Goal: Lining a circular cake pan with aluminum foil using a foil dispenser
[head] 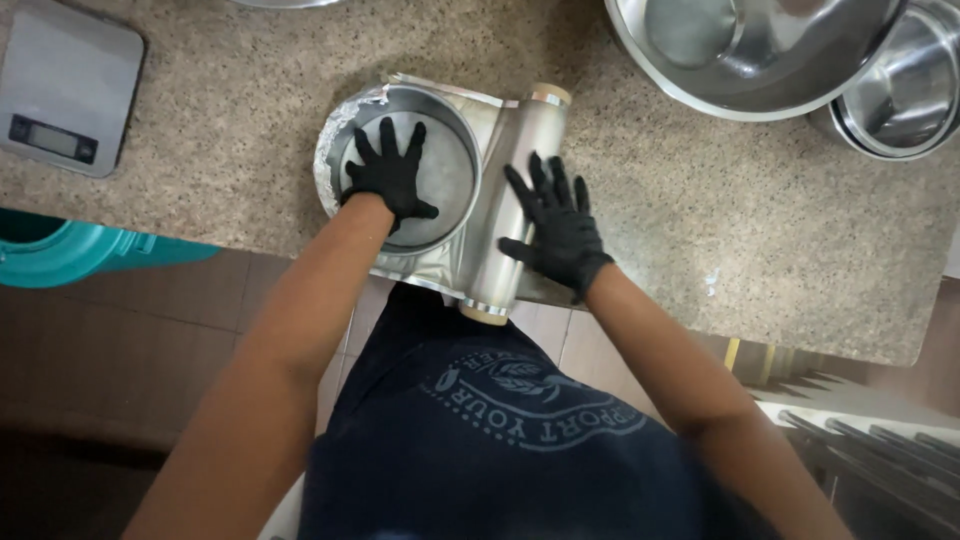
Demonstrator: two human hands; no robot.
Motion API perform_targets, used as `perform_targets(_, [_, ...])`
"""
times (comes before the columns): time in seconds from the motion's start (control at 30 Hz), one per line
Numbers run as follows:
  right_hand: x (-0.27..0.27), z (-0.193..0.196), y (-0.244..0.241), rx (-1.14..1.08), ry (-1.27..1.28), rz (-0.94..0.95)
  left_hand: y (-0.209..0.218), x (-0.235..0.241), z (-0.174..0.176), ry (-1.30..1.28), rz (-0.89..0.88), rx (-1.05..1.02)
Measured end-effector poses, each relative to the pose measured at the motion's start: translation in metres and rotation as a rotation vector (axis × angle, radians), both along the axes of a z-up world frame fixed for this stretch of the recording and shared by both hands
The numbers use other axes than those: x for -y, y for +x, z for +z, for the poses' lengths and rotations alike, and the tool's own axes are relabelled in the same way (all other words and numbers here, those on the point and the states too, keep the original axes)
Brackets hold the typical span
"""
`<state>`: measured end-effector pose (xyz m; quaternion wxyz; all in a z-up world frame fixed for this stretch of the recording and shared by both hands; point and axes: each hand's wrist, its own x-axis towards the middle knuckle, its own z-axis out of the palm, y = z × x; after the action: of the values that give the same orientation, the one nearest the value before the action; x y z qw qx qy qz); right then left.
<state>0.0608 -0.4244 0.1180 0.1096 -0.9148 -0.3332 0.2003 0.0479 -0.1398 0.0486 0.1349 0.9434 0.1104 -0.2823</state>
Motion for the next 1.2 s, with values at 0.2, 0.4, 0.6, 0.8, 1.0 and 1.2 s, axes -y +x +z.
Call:
perform_targets(0.2, [0.018, 0.002, 0.007, 0.005, 0.055, -0.09, 0.012, 0.017, 0.004, 0.042, -0.019, -0.028])
perform_targets(0.4, [-0.031, -0.034, 0.024, 0.136, 0.147, 0.108, 0.01, 0.018, 0.012, 0.02, -0.052, -0.003])
perform_targets(0.6, [0.003, -0.015, 0.016, 0.084, 0.054, 0.047, 0.007, 0.01, 0.01, 0.013, -0.079, -0.009])
perform_targets(0.8, [0.068, -0.019, 0.017, -0.019, 0.075, -0.016, 0.006, 0.008, 0.01, -0.028, -0.082, 0.004])
perform_targets(1.0, [0.092, -0.021, 0.017, 0.048, 0.019, -0.075, 0.009, 0.008, 0.013, -0.042, -0.081, -0.016])
perform_targets(1.2, [0.013, -0.031, 0.014, 0.428, 0.143, -0.229, 0.012, 0.009, -0.009, 0.017, -0.1, -0.009])
